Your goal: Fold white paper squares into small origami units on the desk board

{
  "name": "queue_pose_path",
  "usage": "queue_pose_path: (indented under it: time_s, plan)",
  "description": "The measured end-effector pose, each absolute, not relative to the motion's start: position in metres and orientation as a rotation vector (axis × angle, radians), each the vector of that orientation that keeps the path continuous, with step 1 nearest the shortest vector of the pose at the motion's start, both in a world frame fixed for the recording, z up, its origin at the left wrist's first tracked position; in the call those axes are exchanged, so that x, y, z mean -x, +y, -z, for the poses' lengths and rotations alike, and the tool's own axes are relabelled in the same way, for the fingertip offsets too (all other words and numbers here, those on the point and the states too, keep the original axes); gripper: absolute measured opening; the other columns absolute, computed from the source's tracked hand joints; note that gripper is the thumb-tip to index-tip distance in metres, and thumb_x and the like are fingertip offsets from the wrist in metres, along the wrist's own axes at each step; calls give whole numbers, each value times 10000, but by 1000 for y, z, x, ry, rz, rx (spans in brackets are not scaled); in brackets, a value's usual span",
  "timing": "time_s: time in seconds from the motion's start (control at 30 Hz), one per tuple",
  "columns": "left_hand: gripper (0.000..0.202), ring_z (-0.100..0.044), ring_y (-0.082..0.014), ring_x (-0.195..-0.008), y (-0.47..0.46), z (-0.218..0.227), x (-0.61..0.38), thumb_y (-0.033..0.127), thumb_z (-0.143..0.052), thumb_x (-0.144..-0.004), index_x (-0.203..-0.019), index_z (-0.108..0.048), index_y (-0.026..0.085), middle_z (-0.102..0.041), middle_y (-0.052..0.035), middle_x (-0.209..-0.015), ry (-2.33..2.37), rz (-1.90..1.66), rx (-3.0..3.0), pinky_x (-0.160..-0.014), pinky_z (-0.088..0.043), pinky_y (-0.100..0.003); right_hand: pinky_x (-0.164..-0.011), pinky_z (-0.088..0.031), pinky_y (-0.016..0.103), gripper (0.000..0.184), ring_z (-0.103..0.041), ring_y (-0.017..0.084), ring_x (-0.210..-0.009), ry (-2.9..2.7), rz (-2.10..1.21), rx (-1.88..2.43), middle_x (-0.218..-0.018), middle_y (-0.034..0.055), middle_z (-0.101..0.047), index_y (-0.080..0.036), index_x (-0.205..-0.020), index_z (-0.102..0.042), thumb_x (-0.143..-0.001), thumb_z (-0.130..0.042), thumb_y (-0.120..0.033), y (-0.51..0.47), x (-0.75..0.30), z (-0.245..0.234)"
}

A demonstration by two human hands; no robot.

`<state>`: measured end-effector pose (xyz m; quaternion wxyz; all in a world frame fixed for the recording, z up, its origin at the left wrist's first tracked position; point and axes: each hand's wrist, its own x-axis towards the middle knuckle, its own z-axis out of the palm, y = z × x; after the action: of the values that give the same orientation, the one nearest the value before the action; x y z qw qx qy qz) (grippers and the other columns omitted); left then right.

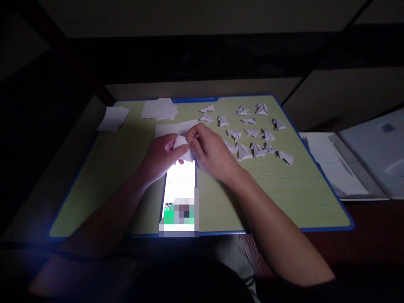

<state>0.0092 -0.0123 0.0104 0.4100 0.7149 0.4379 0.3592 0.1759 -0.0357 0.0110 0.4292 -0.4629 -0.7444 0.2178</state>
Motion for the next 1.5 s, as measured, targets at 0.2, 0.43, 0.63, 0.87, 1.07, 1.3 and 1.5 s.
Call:
queue_pose_path:
  time_s: [0.2, 0.43, 0.63, 0.87, 1.07, 1.3, 1.5]
  plan:
    - [185, -565, -88, -472, -12, -9, -10, 217, -608, -768, -625, -495, 182, -511, 39, -537, 1082, -940, -1788, -393, -424, -161, -691, -395, 342, 132, -542, 171, -749, -1734, -533, 1136, -832, 23, -593, -223, -892, -510, -981, -510, -321, -35, -170, -5]
    - [231, -590, -105, -472, -11, -7, -10, 239, -651, -780, -620, -493, 184, -520, 37, -540, 1109, -940, -1789, -400, -442, -186, -670, -389, 336, 94, -533, 150, -706, -1656, -574, 1132, -825, 10, -585, -225, -912, -511, -982, -515, -288, -33, -167, 1]
    - [197, -585, -91, -459, -13, -7, -11, 199, -653, -798, -647, -531, 172, -523, 48, -533, 1122, -973, -1801, -402, -411, -176, -644, -391, 323, 101, -532, 138, -678, -1596, -578, 1109, -789, 3, -586, -216, -888, -536, -970, -543, -274, -34, -166, 1]
    - [111, -566, -82, -475, -13, -3, -11, 183, -615, -833, -723, -603, 168, -576, 46, -546, 1085, -1034, -1846, -430, -406, -182, -596, -395, 319, 93, -541, 138, -647, -1572, -531, 1071, -777, 7, -615, -209, -990, -620, -947, -589, -285, -37, -162, -2]
    - [128, -527, -85, -486, -14, -4, -11, 195, -654, -805, -692, -601, 169, -553, 40, -532, 1150, -1048, -1894, -438, -408, -195, -592, -407, 314, 123, -542, 138, -653, -1560, -469, 1066, -775, 1, -619, -218, -1007, -636, -937, -604, -314, -37, -162, 0]
    - [215, -538, -86, -469, -15, -9, -11, 186, -661, -764, -602, -521, 175, -508, 48, -521, 1112, -1023, -1752, -397, -408, -174, -595, -415, 311, 89, -535, 127, -627, -1534, -417, 1060, -722, -24, -596, -218, -969, -631, -908, -608, -278, -37, -162, -2]
    - [155, -560, -72, -487, -15, -8, -12, 186, -632, -797, -655, -574, 164, -568, 37, -552, 1091, -1012, -1730, -400, -424, -136, -621, -430, 321, 93, -552, 134, -634, -1521, -487, 1056, -731, -22, -615, -219, -962, -638, -888, -636, -275, -39, -162, -3]
